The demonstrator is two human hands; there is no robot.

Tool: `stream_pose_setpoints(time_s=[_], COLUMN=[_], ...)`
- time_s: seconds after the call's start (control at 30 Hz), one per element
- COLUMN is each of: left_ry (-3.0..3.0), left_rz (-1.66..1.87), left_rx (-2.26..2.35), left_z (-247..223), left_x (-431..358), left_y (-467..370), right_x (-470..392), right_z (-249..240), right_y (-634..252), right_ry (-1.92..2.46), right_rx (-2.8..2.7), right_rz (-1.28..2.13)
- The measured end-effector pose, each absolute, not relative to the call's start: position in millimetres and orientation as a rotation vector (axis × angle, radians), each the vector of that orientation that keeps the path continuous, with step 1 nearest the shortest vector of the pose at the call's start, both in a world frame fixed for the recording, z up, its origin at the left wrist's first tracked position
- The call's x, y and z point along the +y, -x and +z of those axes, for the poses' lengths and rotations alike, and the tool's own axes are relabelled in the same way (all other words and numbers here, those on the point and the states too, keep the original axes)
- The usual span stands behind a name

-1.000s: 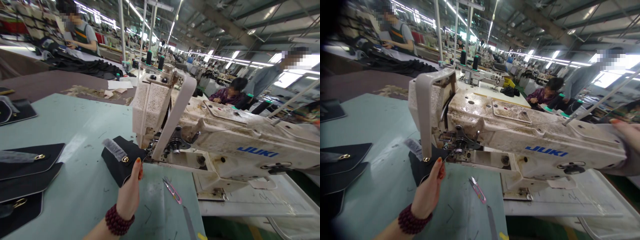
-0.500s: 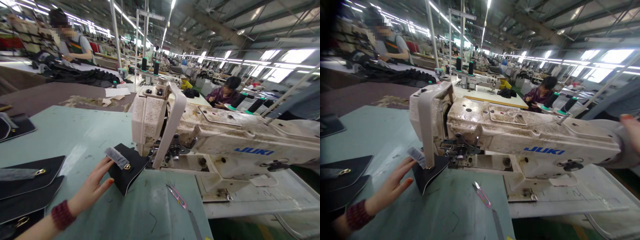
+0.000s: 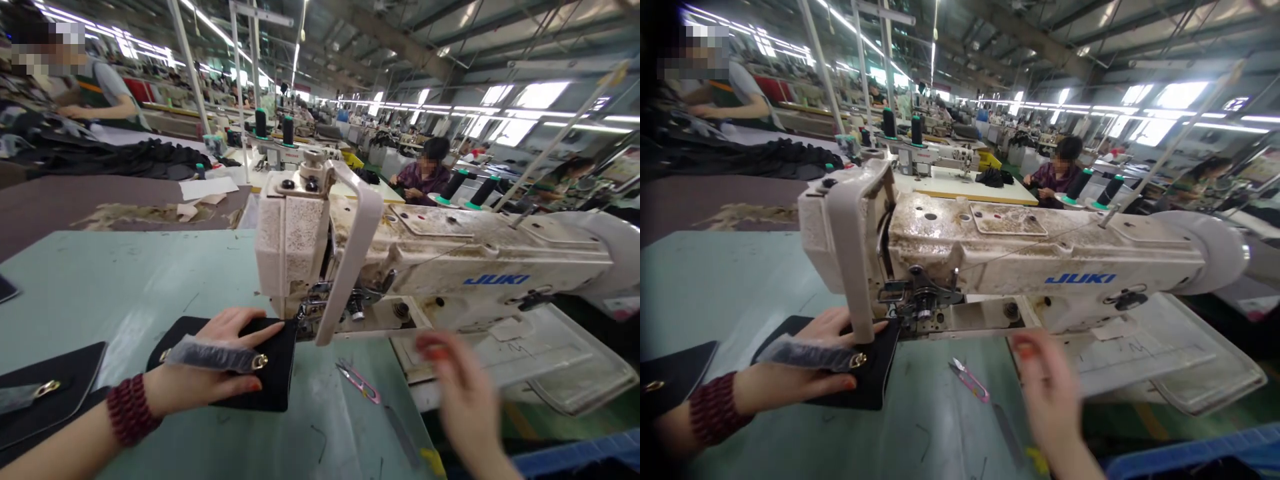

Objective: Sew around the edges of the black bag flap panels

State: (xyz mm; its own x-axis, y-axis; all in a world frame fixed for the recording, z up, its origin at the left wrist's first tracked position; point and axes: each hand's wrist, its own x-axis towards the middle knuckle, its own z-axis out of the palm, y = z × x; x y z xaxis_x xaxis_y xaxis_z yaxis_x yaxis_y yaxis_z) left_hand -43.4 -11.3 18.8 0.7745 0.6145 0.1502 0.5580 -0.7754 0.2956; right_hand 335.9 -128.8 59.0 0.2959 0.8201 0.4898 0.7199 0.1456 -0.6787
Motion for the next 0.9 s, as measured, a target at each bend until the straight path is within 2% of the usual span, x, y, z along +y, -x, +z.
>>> stream_pose_setpoints(time_s=[0.07, 0.1, 0.17, 0.37, 0.6, 0.9], left_ry=[-2.739, -2.741, -2.751, -2.72, -2.627, -2.622], left_rz=[0.356, 0.377, 0.431, 0.416, 0.367, 0.391], left_rx=[0.992, 1.023, 1.076, 1.201, 1.346, 1.313], left_z=[23.7, 24.6, 24.0, 23.2, 39.3, 43.0], left_x=[-21.6, -25.6, -31.4, -42.5, -48.1, -36.8], left_y=[39.8, 37.9, 34.4, 24.5, 10.9, 14.0], right_x=[-126.5, -121.3, -105.7, -74.8, -75.3, -79.1], right_z=[17.6, 2.0, -15.0, -2.9, -2.2, 1.7], right_y=[-261.8, -232.2, -191.4, -170.0, -175.7, -175.3], right_ry=[1.502, 1.447, 1.364, 1.444, 1.406, 1.443], right_rx=[-1.43, -1.357, -1.21, -1.223, -1.223, -1.213], right_rz=[0.987, 1.202, 1.382, 1.21, 1.257, 1.257])
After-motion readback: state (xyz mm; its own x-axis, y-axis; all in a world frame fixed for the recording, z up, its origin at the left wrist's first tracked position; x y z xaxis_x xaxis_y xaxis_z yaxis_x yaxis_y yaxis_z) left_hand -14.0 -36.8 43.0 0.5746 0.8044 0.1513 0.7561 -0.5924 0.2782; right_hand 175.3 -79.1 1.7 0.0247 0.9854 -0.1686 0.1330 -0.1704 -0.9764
